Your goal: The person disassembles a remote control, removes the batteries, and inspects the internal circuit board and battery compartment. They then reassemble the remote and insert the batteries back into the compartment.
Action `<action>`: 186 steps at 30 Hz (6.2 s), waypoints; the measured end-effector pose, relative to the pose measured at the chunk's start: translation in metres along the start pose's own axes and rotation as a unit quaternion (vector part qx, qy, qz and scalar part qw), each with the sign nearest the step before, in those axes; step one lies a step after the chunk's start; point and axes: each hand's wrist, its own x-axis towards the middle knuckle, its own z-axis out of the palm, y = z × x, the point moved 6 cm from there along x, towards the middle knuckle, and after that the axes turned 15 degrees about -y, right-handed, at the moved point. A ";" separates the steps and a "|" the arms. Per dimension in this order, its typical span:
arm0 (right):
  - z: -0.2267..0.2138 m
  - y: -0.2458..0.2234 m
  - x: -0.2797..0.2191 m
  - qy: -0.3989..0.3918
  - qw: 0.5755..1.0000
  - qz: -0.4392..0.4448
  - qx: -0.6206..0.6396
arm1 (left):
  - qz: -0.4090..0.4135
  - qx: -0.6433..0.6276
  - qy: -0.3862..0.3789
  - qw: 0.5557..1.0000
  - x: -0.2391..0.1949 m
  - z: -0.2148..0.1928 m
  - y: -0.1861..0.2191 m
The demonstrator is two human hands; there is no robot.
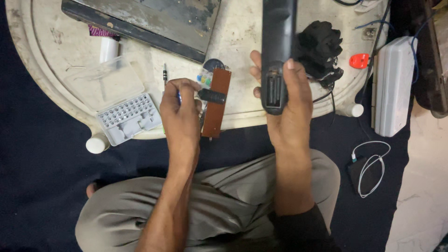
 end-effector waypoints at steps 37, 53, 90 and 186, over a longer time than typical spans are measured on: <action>-0.046 0.071 -0.029 -0.016 0.905 0.043 -0.422 | -0.062 -0.003 -0.128 0.990 -0.005 0.045 -0.101; -0.012 0.023 -0.041 -0.074 0.824 -0.023 -0.561 | -0.098 -0.036 -0.149 0.983 -0.010 0.038 -0.074; -0.015 0.006 -0.015 -0.117 0.968 -0.022 -0.220 | 0.048 -0.005 -0.203 0.978 -0.008 0.064 -0.004; 0.003 0.011 -0.008 -0.292 0.923 0.033 0.246 | 0.087 -0.026 -0.220 0.971 -0.025 0.055 0.035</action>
